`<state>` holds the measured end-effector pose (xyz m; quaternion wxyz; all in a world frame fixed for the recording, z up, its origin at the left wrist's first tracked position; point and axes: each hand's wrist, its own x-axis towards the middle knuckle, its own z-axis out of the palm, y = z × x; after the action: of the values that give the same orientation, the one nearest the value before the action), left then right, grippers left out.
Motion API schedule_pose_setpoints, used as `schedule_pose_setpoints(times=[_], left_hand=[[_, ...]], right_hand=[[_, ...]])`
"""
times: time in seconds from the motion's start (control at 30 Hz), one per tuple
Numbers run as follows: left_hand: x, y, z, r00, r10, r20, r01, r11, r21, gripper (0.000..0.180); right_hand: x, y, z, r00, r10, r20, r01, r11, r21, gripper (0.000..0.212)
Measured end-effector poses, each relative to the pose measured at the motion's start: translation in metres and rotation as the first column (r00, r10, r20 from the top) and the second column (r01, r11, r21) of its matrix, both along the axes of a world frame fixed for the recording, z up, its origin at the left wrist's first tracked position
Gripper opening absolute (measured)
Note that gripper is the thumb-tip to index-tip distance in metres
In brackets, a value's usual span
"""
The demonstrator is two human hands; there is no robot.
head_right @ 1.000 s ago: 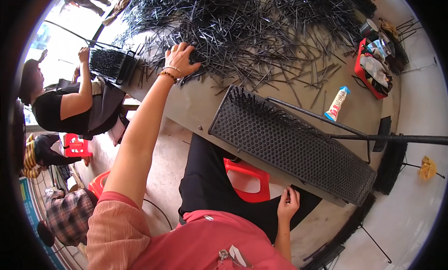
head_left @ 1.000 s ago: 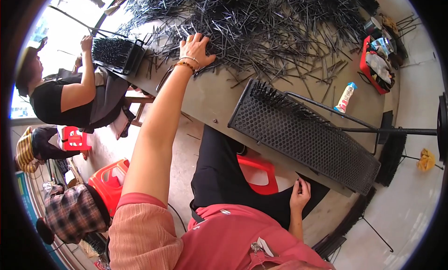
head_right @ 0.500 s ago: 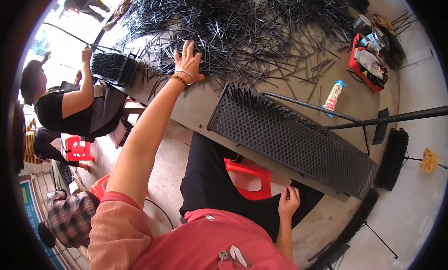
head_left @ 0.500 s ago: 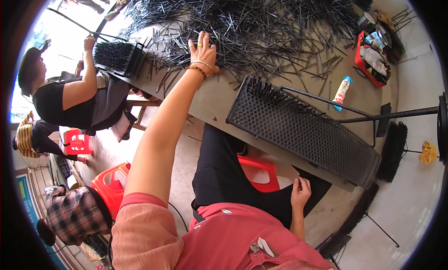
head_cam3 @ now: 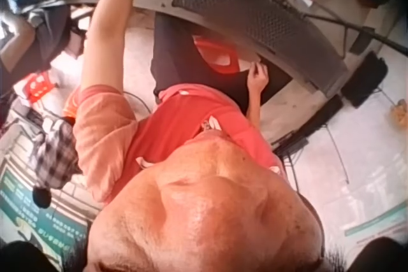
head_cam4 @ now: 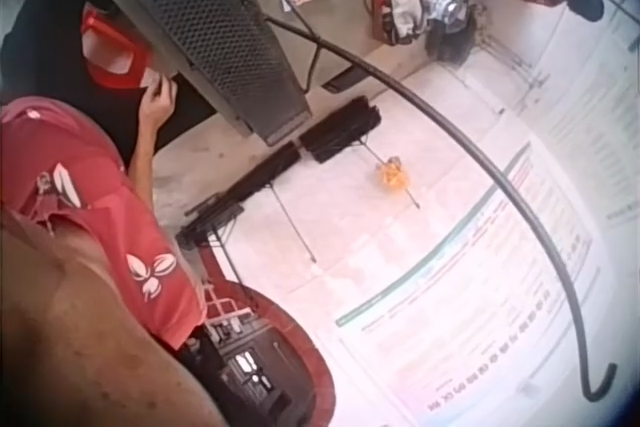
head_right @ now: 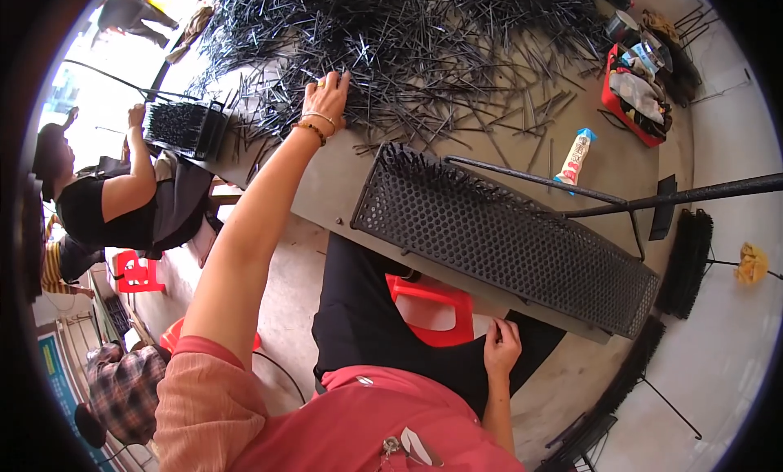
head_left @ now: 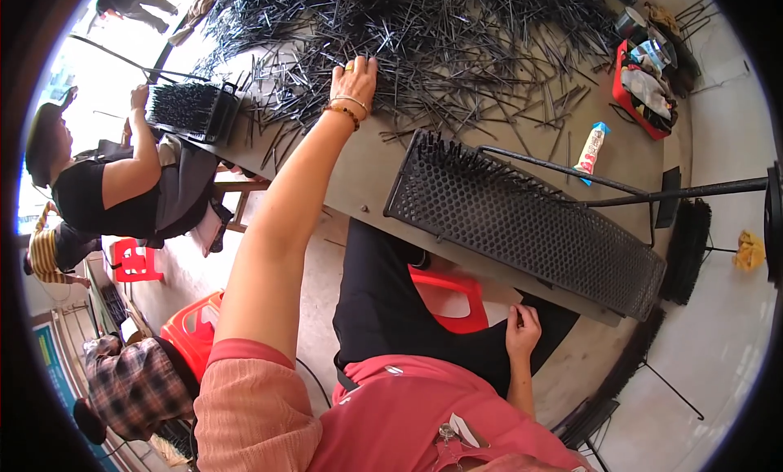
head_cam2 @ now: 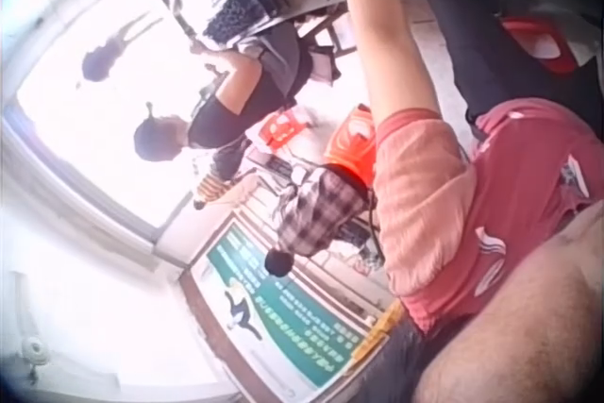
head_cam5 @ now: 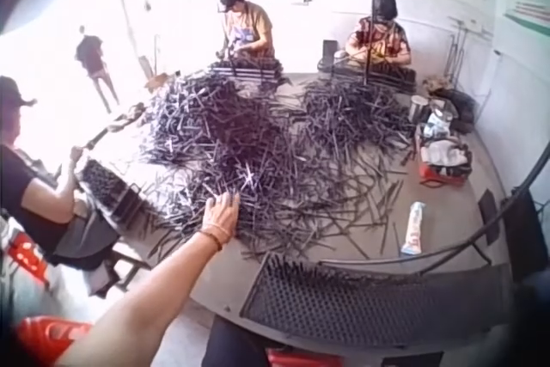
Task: The recorder is inserting individual black bristles into a base to assemble a brush component, occasionally using glue.
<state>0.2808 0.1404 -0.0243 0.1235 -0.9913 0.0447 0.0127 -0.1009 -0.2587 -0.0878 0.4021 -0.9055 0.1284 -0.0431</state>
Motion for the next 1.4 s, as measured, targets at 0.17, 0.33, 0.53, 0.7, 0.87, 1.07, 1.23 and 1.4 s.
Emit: schedule_pose_setpoints(times=[0.17, 0.33, 0.53, 0.7, 0.87, 1.07, 1.23, 1.4], left_hand=[[0.018, 0.018, 0.004, 0.99, -0.125, 0.071, 0.128, 0.991, -0.042, 0.1], [0.029, 0.015, 0.002, 0.962, 0.272, -0.026, -0.273, 0.957, -0.095, 0.114], [0.037, 0.011, 0.023, 0.925, 0.253, -0.283, -0.249, 0.967, 0.051, 0.074], [0.028, 0.017, -0.001, 0.996, -0.072, -0.047, 0.074, 0.997, 0.032, 0.064], [0.034, 0.011, -0.01, 0.997, -0.057, -0.052, 0.057, 0.998, -0.004, 0.064], [0.039, 0.005, -0.011, 0.989, 0.141, -0.051, -0.148, 0.975, -0.163, 0.071], [0.052, 0.002, -0.036, 0.995, 0.097, 0.033, -0.098, 0.993, 0.061, 0.037], [0.046, -0.001, -0.039, 0.989, 0.06, 0.135, -0.081, 0.984, 0.158, 0.027]], right_hand=[[0.0, 0.0, 0.001, 1.0, 0.001, -0.005, -0.001, 1.0, -0.013, 0.008], [0.001, 0.003, 0.003, 0.999, -0.005, -0.04, 0.004, 1.0, -0.022, 0.008], [0.003, 0.002, 0.004, 0.999, 0.004, -0.04, -0.006, 0.999, -0.044, 0.007], [0.004, 0.004, 0.007, 0.998, 0.034, -0.058, -0.039, 0.995, -0.093, 0.007], [0.004, 0.002, 0.006, 0.997, 0.044, -0.07, -0.052, 0.993, -0.11, 0.008], [0.006, 0.004, 0.01, 0.994, 0.037, -0.104, -0.05, 0.99, -0.129, 0.008], [0.007, 0.003, 0.009, 0.994, 0.056, -0.089, -0.07, 0.984, -0.163, 0.008], [0.006, 0.003, 0.012, 0.989, 0.041, -0.139, -0.061, 0.987, -0.146, 0.009]])
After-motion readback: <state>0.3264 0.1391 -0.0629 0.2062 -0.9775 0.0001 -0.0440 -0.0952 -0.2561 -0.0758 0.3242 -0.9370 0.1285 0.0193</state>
